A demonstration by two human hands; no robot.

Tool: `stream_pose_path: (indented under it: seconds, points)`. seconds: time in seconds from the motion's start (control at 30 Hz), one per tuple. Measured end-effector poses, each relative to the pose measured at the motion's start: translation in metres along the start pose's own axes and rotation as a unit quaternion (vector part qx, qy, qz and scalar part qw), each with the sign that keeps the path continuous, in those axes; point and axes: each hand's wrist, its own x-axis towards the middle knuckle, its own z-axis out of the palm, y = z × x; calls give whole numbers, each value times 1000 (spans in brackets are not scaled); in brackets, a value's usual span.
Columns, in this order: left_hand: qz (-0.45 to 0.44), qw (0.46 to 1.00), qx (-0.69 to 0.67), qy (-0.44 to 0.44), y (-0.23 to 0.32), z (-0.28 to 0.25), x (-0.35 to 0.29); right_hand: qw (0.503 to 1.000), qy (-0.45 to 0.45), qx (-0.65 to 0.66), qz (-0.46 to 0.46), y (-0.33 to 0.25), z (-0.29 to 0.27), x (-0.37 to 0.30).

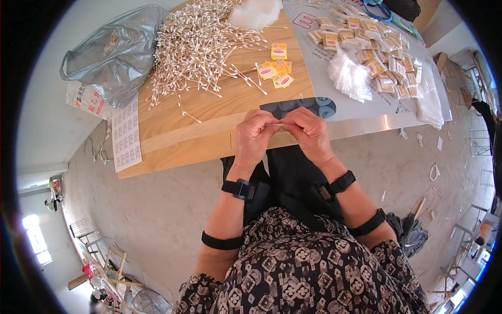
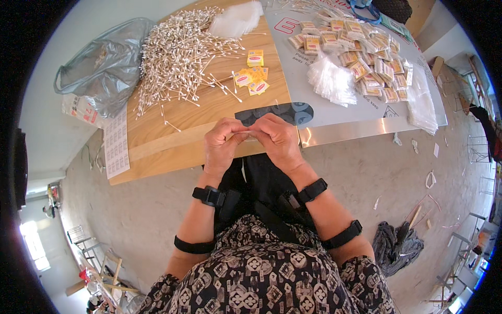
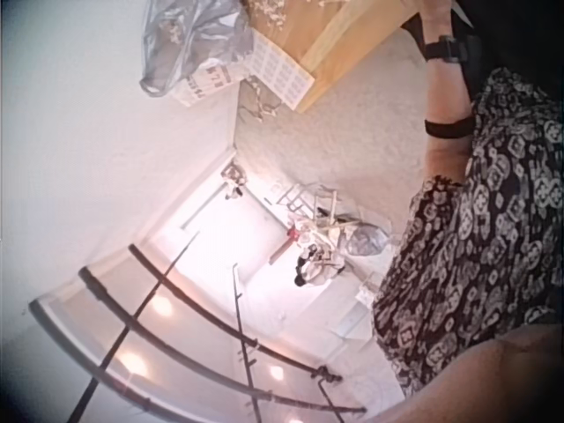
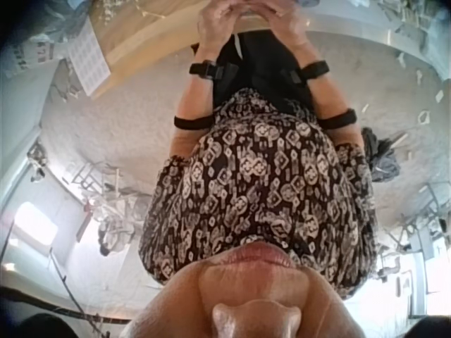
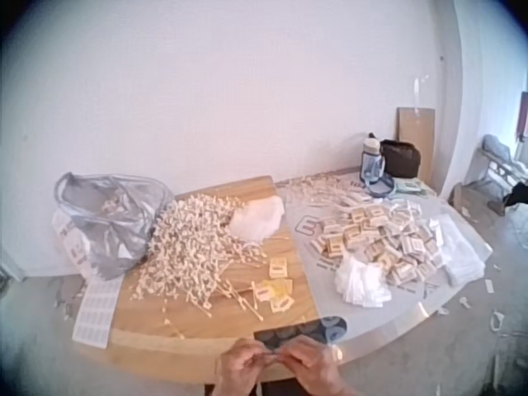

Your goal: Packaging cotton swabs into plastic bags and sealing them.

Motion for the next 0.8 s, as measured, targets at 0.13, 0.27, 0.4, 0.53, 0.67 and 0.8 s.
stream_pose_path:
  seconds: [0.13, 0.27, 0.4, 0.53, 0.67, 0.8]
  points:
    - [0, 1000, 2, 1, -1, 3, 2, 1000, 5, 0, -3, -1, 0, 2]
    - [-22, 998, -57, 35, -3, 0, -4, 999, -23, 5, 23, 2, -3, 4]
    - [-25, 994, -92, 61, -3, -11, -6, 997, -8, 61, 49, 4, 0, 5]
    - [64, 997, 18, 49, 4, -12, -1, 995, -1, 76, 70, 5, -1, 5]
    - [56, 995, 53, 58, 0, -9, -3, 995, -8, 74, 69, 2, 1, 5]
    - [109, 971, 186, 102, -4, 4, -1, 995, -13, 59, 75, 3, 1, 5]
